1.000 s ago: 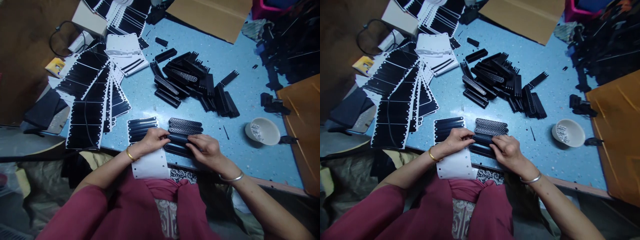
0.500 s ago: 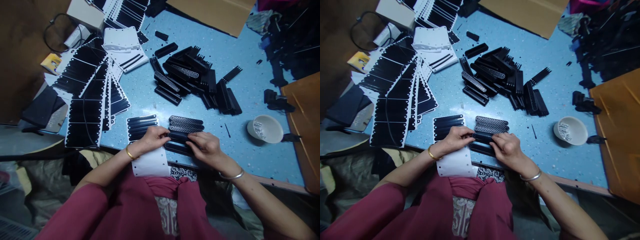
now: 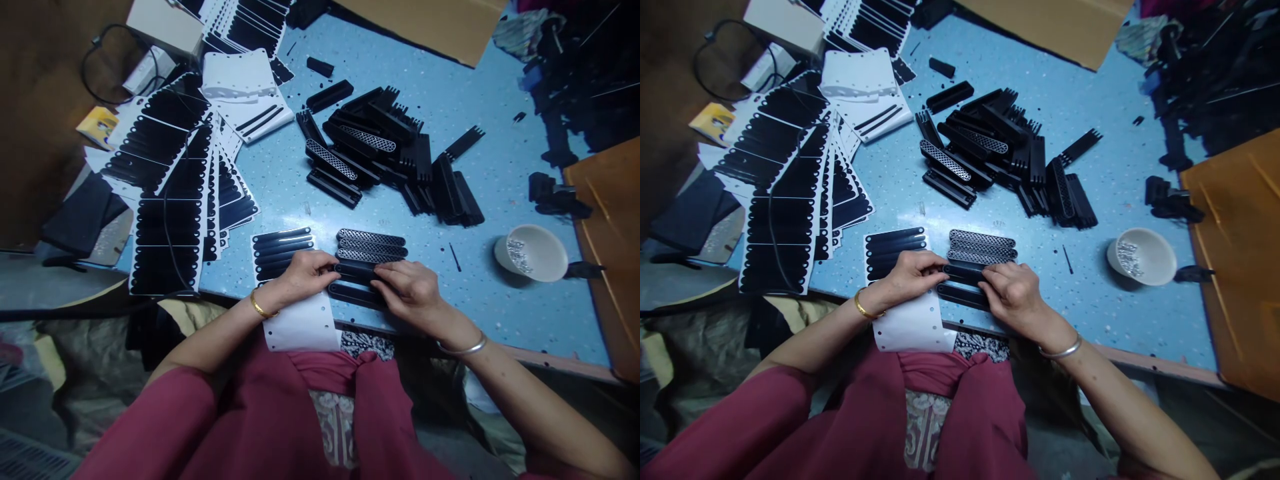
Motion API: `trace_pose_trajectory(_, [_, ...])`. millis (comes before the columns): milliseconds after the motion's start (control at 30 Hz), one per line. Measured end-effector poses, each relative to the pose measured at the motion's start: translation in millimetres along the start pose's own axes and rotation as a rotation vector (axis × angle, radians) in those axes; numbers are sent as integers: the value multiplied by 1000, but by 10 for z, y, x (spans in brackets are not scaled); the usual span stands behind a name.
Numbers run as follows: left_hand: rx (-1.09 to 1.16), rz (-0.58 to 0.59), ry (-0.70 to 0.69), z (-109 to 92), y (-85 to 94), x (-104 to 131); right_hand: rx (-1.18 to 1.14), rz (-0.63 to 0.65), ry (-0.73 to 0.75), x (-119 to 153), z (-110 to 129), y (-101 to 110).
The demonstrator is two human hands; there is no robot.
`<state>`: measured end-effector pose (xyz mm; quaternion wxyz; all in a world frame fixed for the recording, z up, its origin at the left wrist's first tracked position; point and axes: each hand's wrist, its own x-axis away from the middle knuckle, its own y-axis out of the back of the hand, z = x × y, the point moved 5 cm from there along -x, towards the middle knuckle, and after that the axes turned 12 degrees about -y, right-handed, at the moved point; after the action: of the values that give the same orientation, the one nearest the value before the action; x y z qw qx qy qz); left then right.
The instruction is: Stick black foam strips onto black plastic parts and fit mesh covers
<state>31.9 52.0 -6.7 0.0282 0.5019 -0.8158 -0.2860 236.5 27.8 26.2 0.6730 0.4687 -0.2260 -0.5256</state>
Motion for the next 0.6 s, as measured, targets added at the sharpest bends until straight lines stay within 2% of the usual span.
trace_pose_trajectory(600, [-3, 4, 12, 6, -3, -15, 53, 8, 38, -21, 12, -9])
